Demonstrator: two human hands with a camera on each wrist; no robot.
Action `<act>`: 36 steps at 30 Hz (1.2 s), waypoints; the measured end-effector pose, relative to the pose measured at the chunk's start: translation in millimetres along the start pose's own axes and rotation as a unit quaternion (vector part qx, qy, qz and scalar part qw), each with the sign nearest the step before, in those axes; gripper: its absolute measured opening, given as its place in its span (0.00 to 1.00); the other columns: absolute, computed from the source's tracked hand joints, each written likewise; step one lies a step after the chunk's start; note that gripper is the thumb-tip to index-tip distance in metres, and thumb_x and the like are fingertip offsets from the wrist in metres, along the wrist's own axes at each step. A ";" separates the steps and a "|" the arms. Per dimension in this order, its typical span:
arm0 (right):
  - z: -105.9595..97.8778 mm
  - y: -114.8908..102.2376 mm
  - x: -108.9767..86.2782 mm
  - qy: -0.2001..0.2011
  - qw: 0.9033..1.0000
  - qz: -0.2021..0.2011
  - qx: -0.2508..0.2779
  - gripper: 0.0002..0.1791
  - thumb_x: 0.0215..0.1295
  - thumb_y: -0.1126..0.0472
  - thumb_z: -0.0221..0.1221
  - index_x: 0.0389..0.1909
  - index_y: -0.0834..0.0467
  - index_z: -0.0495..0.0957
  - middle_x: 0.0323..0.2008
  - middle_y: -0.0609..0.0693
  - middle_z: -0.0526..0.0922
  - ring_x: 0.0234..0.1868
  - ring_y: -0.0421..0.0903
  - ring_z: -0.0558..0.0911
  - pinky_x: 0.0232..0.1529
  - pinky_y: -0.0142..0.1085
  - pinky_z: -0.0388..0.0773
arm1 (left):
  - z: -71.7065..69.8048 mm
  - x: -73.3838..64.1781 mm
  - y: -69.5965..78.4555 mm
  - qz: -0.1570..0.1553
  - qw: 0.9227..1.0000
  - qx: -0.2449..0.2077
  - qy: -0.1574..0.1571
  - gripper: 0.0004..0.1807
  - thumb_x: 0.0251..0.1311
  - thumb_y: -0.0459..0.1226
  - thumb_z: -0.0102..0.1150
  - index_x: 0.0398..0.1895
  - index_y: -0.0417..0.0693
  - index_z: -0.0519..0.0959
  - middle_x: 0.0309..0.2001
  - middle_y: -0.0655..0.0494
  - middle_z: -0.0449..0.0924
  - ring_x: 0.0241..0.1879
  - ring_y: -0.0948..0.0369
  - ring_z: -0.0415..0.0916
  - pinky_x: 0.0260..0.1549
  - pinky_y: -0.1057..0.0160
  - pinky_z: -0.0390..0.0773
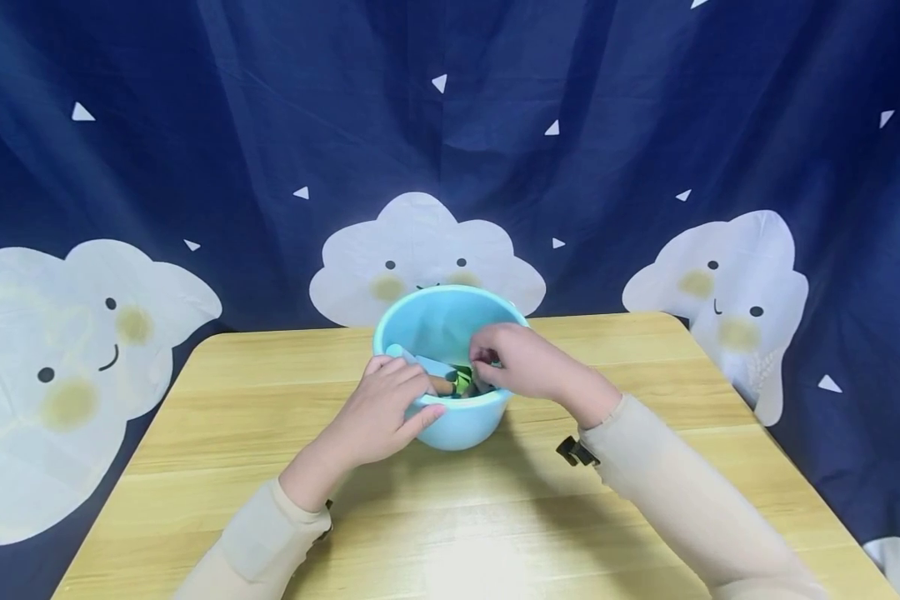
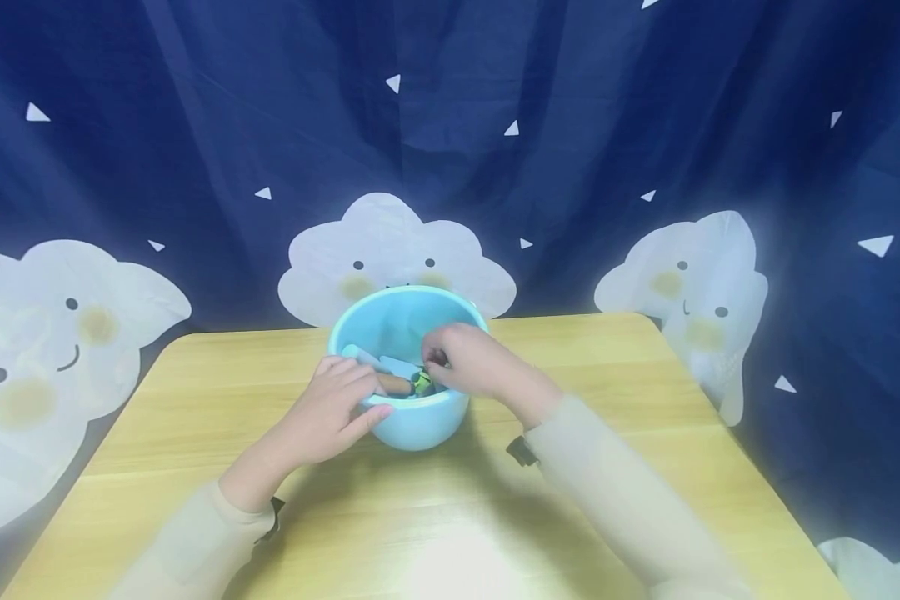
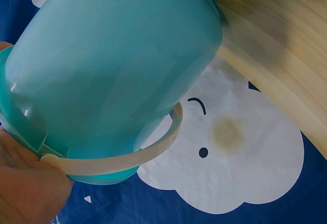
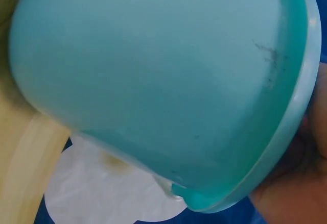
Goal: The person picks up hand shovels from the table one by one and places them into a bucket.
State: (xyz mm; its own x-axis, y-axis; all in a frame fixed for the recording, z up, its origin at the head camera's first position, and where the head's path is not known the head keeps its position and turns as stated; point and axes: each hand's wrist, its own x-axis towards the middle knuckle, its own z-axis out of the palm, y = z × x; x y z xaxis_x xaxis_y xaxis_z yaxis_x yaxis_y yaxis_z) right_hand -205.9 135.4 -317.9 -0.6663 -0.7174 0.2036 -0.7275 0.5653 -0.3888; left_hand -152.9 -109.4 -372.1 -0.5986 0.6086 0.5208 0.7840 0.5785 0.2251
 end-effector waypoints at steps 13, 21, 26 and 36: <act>27.0 6.3 -44.3 0.172 0.982 -0.077 -0.005 0.08 0.68 0.53 0.63 0.32 0.50 0.77 0.31 0.39 0.77 0.35 0.41 0.71 0.40 0.37 0.70 | -0.6 2.9 0.9 0.000 1.000 -0.001 0.000 0.17 0.72 0.53 0.50 0.44 0.55 0.83 0.44 0.61 0.83 0.43 0.60 0.71 0.52 0.53 0.61; 34.8 15.2 -49.5 0.174 0.976 -0.133 -0.014 0.16 0.65 0.42 0.63 0.30 0.50 0.78 0.31 0.38 0.77 0.38 0.40 0.70 0.45 0.41 0.67 | 0.5 2.3 0.5 0.001 1.000 -0.005 -0.001 0.16 0.73 0.54 0.48 0.46 0.58 0.82 0.45 0.63 0.83 0.44 0.62 0.71 0.53 0.53 0.62; 35.8 15.1 -49.1 0.171 0.977 -0.131 -0.003 0.15 0.63 0.44 0.65 0.30 0.50 0.78 0.31 0.37 0.77 0.38 0.40 0.70 0.46 0.41 0.66 | -1.2 2.1 -1.0 0.001 1.000 -0.020 -0.006 0.15 0.73 0.53 0.49 0.46 0.58 0.82 0.46 0.63 0.83 0.47 0.62 0.72 0.55 0.53 0.61; 36.1 10.2 -49.2 0.155 0.981 -0.119 0.014 0.13 0.62 0.46 0.67 0.29 0.49 0.77 0.30 0.36 0.76 0.38 0.39 0.71 0.47 0.40 0.67 | -6.8 1.2 2.6 -0.021 0.998 -0.024 -0.045 0.15 0.73 0.53 0.49 0.44 0.57 0.81 0.48 0.64 0.83 0.50 0.63 0.73 0.57 0.53 0.61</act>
State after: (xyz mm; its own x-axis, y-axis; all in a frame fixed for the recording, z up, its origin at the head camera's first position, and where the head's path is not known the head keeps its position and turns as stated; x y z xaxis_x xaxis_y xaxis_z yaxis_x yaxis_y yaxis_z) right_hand -174.6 161.8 -364.3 -0.4997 -0.6664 0.5533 -0.8662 0.3835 -0.3203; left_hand -150.5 -110.8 -365.2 -0.6419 0.6316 0.4348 0.7634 0.5796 0.2851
